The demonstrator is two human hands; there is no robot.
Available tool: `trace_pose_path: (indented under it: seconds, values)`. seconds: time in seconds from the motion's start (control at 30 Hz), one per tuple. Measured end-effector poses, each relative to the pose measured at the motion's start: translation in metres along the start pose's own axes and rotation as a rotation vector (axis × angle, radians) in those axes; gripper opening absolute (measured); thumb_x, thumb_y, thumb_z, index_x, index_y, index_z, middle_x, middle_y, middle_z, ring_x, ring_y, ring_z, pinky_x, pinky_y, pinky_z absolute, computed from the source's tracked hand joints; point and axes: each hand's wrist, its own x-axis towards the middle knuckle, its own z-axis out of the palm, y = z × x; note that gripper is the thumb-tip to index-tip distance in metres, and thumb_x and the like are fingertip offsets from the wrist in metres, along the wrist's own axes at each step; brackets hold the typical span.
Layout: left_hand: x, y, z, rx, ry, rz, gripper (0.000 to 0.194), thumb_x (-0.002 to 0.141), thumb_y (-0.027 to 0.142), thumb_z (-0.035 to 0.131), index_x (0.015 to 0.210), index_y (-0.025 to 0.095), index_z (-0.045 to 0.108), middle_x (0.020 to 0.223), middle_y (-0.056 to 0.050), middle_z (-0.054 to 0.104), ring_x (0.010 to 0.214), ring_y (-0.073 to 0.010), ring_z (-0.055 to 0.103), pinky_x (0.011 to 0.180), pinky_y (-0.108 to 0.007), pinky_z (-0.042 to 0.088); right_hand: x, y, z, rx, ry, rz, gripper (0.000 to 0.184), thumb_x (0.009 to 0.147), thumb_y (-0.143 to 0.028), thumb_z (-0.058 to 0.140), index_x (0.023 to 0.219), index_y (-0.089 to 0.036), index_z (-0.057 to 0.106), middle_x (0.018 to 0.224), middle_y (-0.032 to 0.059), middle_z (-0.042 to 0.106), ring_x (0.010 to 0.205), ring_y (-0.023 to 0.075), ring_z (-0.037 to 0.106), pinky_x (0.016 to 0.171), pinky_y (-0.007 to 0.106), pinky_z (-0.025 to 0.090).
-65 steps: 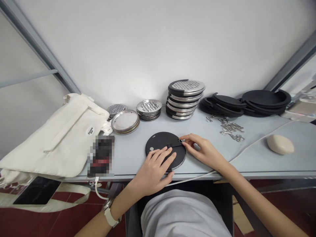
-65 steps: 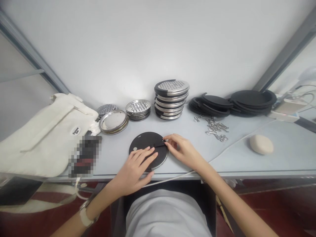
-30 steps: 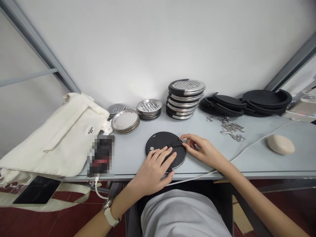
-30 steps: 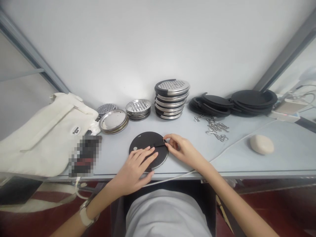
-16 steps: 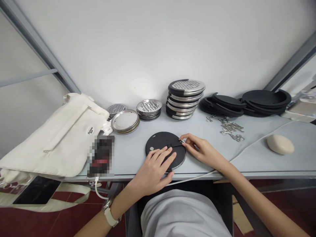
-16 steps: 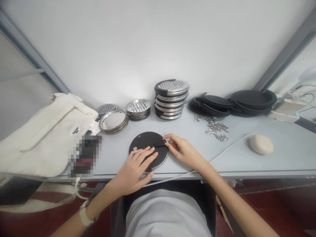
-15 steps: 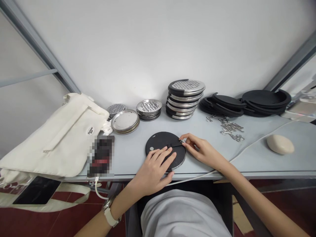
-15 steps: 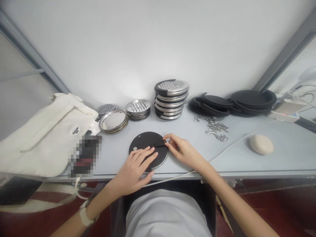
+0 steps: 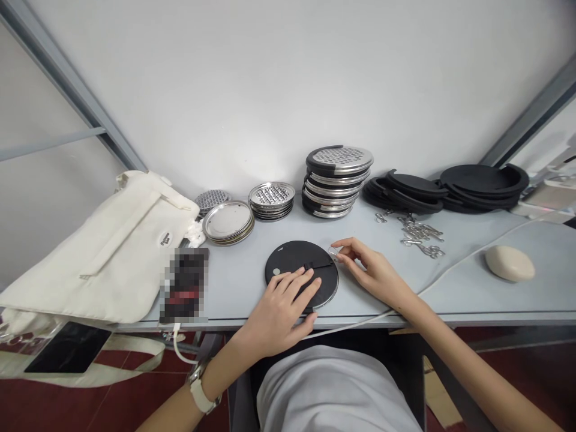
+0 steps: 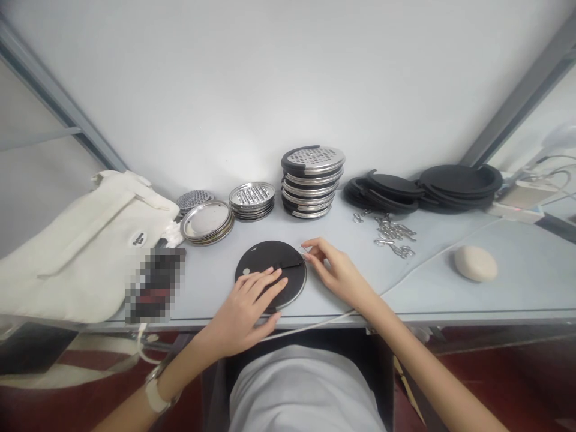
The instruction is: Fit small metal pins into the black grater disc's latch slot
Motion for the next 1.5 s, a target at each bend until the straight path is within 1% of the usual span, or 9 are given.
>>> trace_pose_path:
  seconds: [0.23, 0.4, 0.57, 0.77, 0.9, 1.1, 1.17, 1.33, 1.5]
  values:
    - [0.0006, 0.0003, -0.0001, 0.003, 0.015, -0.002, 0.051, 0.093, 0.029, 0.049, 0.141, 0.014, 0.041, 0.146, -0.012, 0.044, 0.138, -0.0245, 0.033, 0.109, -0.043, 0.033, -0.0001, -0.0024, 0.0001, 0.023, -0.044, -0.006, 0.017, 0.096, -0.027, 0.046, 0.107, -0.022, 0.057, 0.095, 0.0049, 0.067, 0.083, 0.0183, 0.062, 0.077, 0.030, 0.048]
    - [0.0002, 0.0005, -0.0002, 0.002, 0.000, -0.003, 0.051, 0.094, 0.029, 0.047, 0.142, 0.013, 0.040, 0.147, -0.012, 0.042, 0.138, -0.0247, 0.032, 0.109, -0.043, 0.032, 0.0006, -0.0041, -0.0002, 0.007, -0.064, -0.010, 0.017, 0.097, -0.027, 0.045, 0.107, -0.022, 0.058, 0.092, 0.0040, 0.067, 0.081, 0.0178, 0.062, 0.076, 0.030, 0.048]
    - [-0.0001, 0.0002, -0.0001, 0.001, 0.013, -0.003, 0.050, 0.094, 0.029, 0.048, 0.142, 0.014, 0.041, 0.146, -0.012, 0.043, 0.138, -0.0249, 0.034, 0.108, -0.044, 0.034, -0.0005, -0.0058, -0.0012, -0.028, -0.091, 0.005, 0.019, 0.098, -0.029, 0.043, 0.108, -0.022, 0.058, 0.084, 0.0033, 0.066, 0.075, 0.0184, 0.061, 0.072, 0.031, 0.048]
    - [0.0000, 0.0003, 0.0002, -0.008, 0.010, 0.002, 0.050, 0.094, 0.029, 0.047, 0.142, 0.014, 0.041, 0.147, -0.013, 0.042, 0.138, -0.0257, 0.033, 0.108, -0.045, 0.033, -0.0009, -0.0037, -0.0012, -0.091, -0.054, -0.045, 0.017, 0.095, -0.029, 0.049, 0.107, -0.022, 0.060, 0.091, 0.0059, 0.065, 0.090, 0.0218, 0.061, 0.083, 0.036, 0.047]
    - [0.0001, 0.0004, -0.0001, -0.008, 0.007, -0.002, 0.051, 0.094, 0.029, 0.047, 0.142, 0.014, 0.041, 0.147, -0.012, 0.042, 0.139, -0.0253, 0.033, 0.109, -0.044, 0.033, -0.0008, -0.0049, -0.0009, -0.021, -0.079, -0.033, 0.017, 0.096, -0.028, 0.047, 0.106, -0.022, 0.059, 0.099, 0.0072, 0.066, 0.089, 0.0209, 0.062, 0.080, 0.035, 0.049]
    - [0.0002, 0.0005, -0.0007, -0.004, 0.014, -0.001, 0.050, 0.094, 0.029, 0.048, 0.141, 0.014, 0.041, 0.146, -0.013, 0.043, 0.138, -0.0251, 0.034, 0.108, -0.044, 0.034, 0.0002, -0.0051, -0.0028, -0.060, -0.055, -0.062, 0.016, 0.094, -0.026, 0.048, 0.100, -0.021, 0.062, 0.086, 0.0049, 0.062, 0.075, 0.0185, 0.058, 0.071, 0.032, 0.049]
    - [0.0003, 0.0007, -0.0008, -0.004, 0.008, -0.005, 0.050, 0.094, 0.029, 0.047, 0.141, 0.014, 0.041, 0.146, -0.012, 0.043, 0.138, -0.0250, 0.033, 0.109, -0.044, 0.033, 0.0005, -0.0049, -0.0033, -0.068, -0.056, -0.072, 0.016, 0.094, -0.026, 0.048, 0.098, -0.021, 0.063, 0.085, 0.0048, 0.061, 0.073, 0.0182, 0.057, 0.069, 0.032, 0.049]
    - [0.0002, 0.0006, -0.0003, -0.005, 0.005, -0.005, 0.050, 0.094, 0.029, 0.046, 0.142, 0.014, 0.041, 0.146, -0.012, 0.043, 0.139, -0.0251, 0.032, 0.109, -0.044, 0.032, -0.0006, -0.0057, -0.0025, -0.065, -0.054, -0.080, 0.016, 0.094, -0.022, 0.049, 0.102, -0.021, 0.063, 0.089, 0.0055, 0.061, 0.074, 0.0178, 0.058, 0.069, 0.031, 0.048]
    - [-0.0003, 0.0004, 0.0001, -0.001, 0.017, 0.001, 0.051, 0.094, 0.029, 0.048, 0.142, 0.015, 0.041, 0.145, -0.013, 0.044, 0.138, -0.0255, 0.034, 0.108, -0.045, 0.034, -0.0014, -0.0062, -0.0012, -0.072, -0.031, -0.095, 0.021, 0.091, -0.014, 0.046, 0.104, -0.022, 0.061, 0.094, 0.0061, 0.063, 0.079, 0.0188, 0.060, 0.072, 0.032, 0.049]
